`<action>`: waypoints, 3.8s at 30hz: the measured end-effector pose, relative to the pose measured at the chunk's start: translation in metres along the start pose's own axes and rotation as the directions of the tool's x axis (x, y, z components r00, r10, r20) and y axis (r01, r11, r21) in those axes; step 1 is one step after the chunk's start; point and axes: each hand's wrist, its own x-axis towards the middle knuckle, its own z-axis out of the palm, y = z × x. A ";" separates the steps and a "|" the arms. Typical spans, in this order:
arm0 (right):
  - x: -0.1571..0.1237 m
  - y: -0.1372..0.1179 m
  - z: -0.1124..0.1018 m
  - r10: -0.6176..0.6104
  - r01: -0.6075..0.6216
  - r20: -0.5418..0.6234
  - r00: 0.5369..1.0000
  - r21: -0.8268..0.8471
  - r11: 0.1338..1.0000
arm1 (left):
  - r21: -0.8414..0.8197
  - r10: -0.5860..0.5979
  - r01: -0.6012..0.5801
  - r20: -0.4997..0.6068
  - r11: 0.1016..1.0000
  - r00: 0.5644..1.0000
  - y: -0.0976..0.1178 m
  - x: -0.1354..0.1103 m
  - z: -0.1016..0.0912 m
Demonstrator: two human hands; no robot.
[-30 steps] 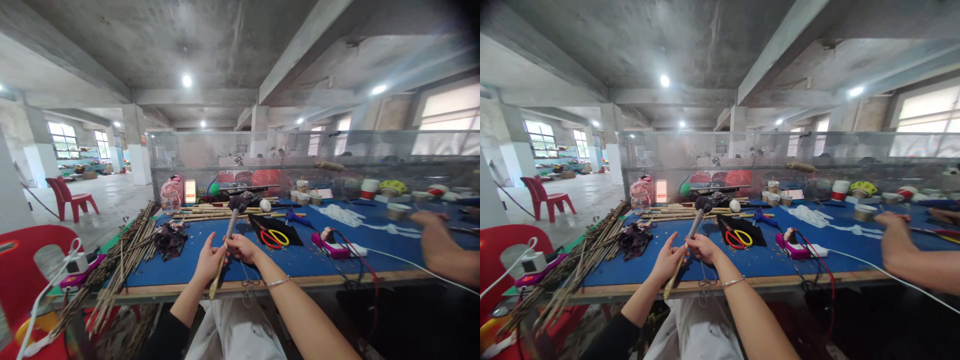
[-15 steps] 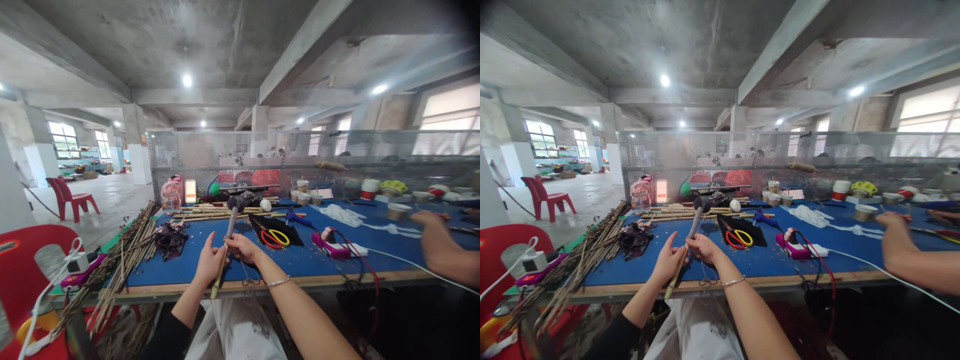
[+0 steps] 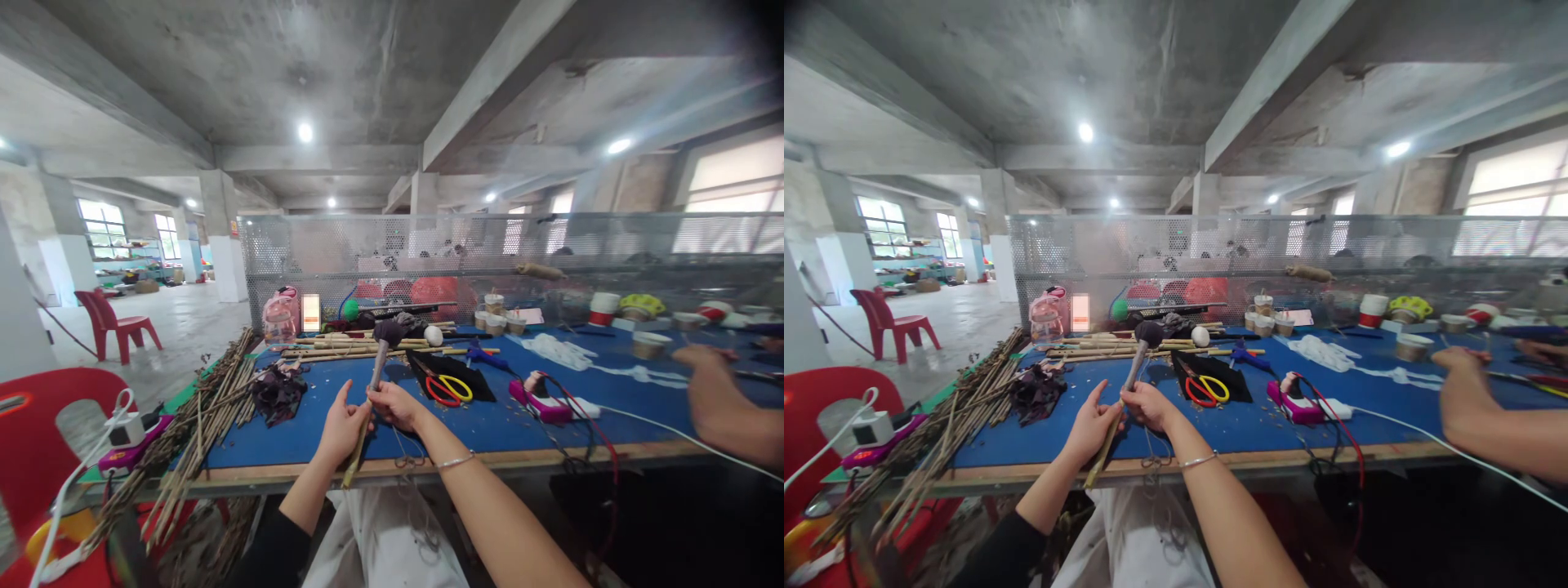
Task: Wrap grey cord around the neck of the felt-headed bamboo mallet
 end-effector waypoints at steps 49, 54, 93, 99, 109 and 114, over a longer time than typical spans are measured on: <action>0.004 0.004 -0.001 -0.003 0.001 -0.041 0.999 -0.048 0.999 | 0.155 0.142 -0.123 -0.114 0.980 0.983 -0.001 0.002 0.000; 0.001 0.002 -0.001 -0.004 0.004 -0.006 1.000 -0.020 1.000 | 0.032 0.074 -0.073 -0.035 0.997 0.997 -0.002 0.002 -0.004; 0.000 0.001 0.002 0.007 -0.009 -0.048 0.999 -0.023 1.000 | 0.121 0.133 -0.120 -0.100 0.985 0.986 -0.003 0.002 0.000; 0.000 0.001 0.002 0.000 0.000 -0.013 1.000 -0.026 1.000 | 0.017 0.059 -0.058 -0.033 0.998 0.998 -0.002 0.002 -0.003; 0.002 0.004 0.000 -0.004 0.003 -0.053 0.999 -0.020 1.000 | 0.181 0.125 -0.105 -0.106 0.978 0.986 0.001 0.002 0.000; 0.001 0.002 -0.002 -0.003 0.003 -0.013 1.000 -0.014 1.000 | 0.049 0.082 -0.080 -0.048 0.996 0.995 -0.002 0.001 -0.004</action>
